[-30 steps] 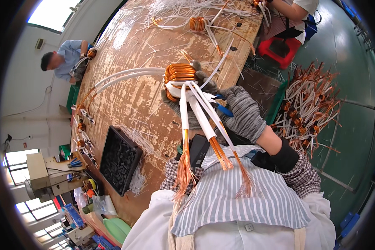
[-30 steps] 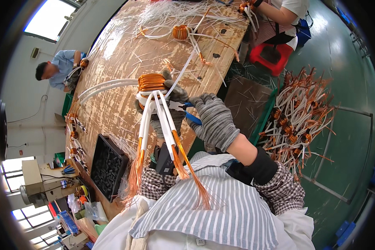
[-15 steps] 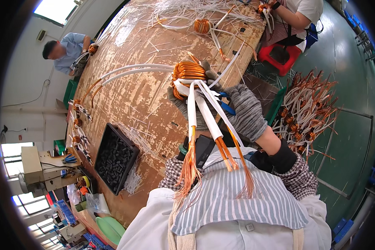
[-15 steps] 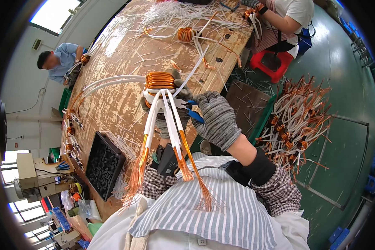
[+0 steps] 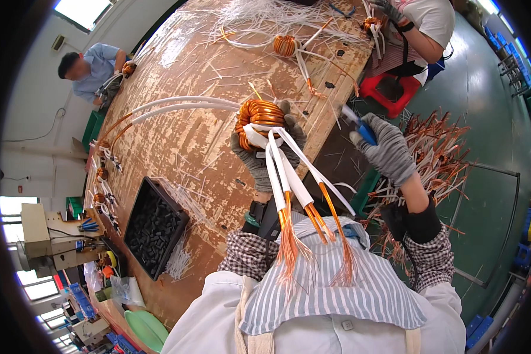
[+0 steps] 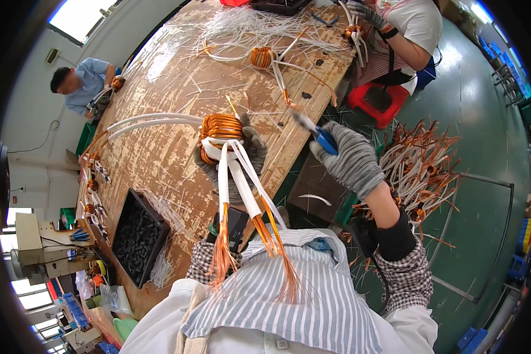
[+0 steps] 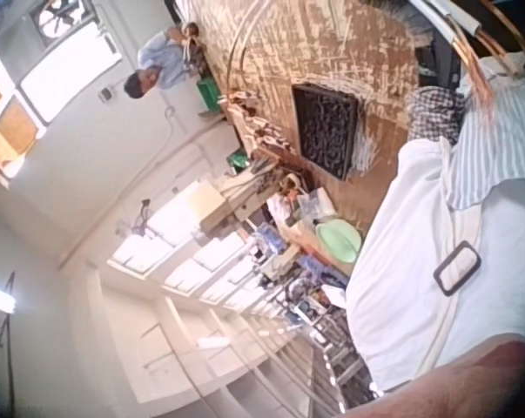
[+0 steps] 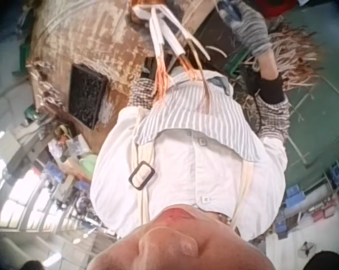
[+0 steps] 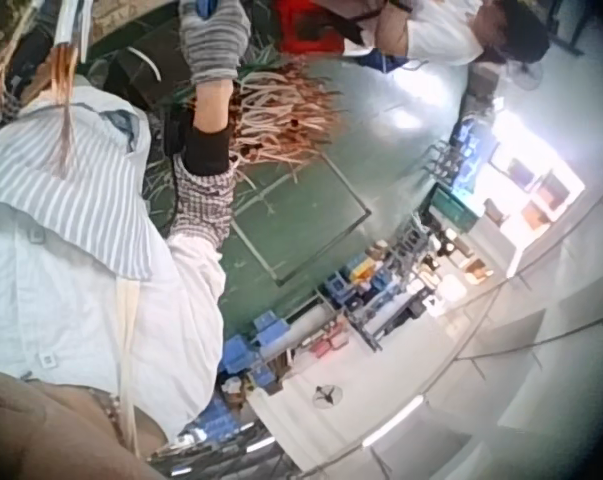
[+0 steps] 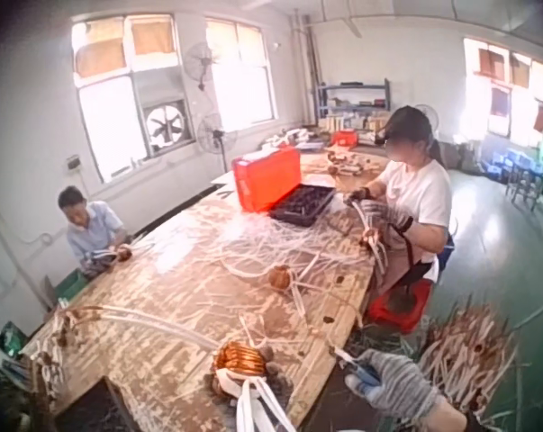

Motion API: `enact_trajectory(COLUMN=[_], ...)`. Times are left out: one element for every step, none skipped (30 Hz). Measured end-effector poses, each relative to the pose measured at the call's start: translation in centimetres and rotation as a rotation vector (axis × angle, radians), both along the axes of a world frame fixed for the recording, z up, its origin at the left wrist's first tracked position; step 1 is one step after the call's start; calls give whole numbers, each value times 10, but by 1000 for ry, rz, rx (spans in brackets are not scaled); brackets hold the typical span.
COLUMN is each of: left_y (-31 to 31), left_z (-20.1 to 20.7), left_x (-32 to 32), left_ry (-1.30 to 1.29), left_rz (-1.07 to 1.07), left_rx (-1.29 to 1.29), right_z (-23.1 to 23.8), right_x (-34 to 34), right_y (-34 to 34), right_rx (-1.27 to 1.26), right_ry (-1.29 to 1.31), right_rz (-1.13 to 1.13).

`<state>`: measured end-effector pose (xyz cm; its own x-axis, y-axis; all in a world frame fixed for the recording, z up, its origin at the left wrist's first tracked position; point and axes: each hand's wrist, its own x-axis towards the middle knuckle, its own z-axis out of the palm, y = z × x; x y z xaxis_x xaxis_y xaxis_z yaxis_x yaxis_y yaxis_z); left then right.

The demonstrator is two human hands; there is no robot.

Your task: Assembling transformer coils by cutting and arranging copper wires.

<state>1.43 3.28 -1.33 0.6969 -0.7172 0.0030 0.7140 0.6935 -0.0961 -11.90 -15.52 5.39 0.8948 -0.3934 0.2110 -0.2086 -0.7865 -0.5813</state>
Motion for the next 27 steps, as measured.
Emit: enact_trajectory(left_y=[0, -1, -6, -9, -11, 8, -1, -9, -7, -8, -8, -11, -12, -12, -12, -11, -11, -9, -13, -16, -24, -25, -26, -26, -21, -16, -10], left_z=[3, 9, 21, 27, 23, -33, -25, -17, -19, -22, -24, -15, -13, -11, -10, -9, -9, -7, -12, -17, -9, 4, -1, -6, -10, -18, -25], left_x=[-2, -5, -10, -12, -12, 10, 6, 2, 10, 8, 4, 0, 1, 2, 3, 4, 5, 5, 2, -1, -5, -9, -8, -14, -15, -16, -17], left_ry=[-1, 2, 88, 172, 88, 181, 55, -70, -91, -90, -59, -29, -28, 35, 97, 159, 221, 281, 128, -26, 33, 84, 84, 62, 40, 25, 10], left_rz=[0, -1, -68, -130, -89, 230, 161, 94, 170, 174, 121, 60, 56, 65, 74, 81, 88, 109, 65, 22, -10, -29, -34, -4, 25, 52, 78], left_rx=[8, 7, -124, -249, -222, 216, 142, 68, 158, 159, 64, -32, -31, 7, 45, 84, 123, 162, 18, -123, -113, -100, -101, -91, -82, -70, -59], right_z=[10, 23, 39, 59, 53, 50, 48, 46, 45, 44, 48, 47, 45, 43, 42, 36, 25, 21, 32, 26, 8, -4, -10, -19, -29, -26, -17], right_x=[2, 7, 10, 14, 15, 15, 14, 11, 5, 2, 3, 5, 7, 9, 10, 11, 13, 15, 12, 15, 16, 18, 20, 21, 20, 22, 15], right_y=[6, 17, 28, 39, 44, 51, 49, 50, 54, 56, 54, 53, 53, 52, 46, 47, 49, 52, 45, 41, 32, 27, 21, 16, 10, 10, 7], right_rx=[-1, 630, 1256, 1242, 1260, 1274, 1307, 1305, 1328, 1348, 1265, 1265, 1287, 1308, 1274, 1274, 1150, 1027, 700, 701, 654, 607, 629, 627, 879, 1135, 1174], right_ry=[3, 0, -8, 57, 68, 81, 96, 95, -30, -155, -160, -161, -207, -253, -159, -162, -179, -190, 46, 46, 61, 72, 60, 56, 45, 40, -112], right_rz=[0, 145, 277, 323, 327, 349, 349, 341, 328, 315, 338, 334, 358, 382, 430, 424, 500, 586, 529, 537, 454, 387, 386, 393, 447, 492, 418])
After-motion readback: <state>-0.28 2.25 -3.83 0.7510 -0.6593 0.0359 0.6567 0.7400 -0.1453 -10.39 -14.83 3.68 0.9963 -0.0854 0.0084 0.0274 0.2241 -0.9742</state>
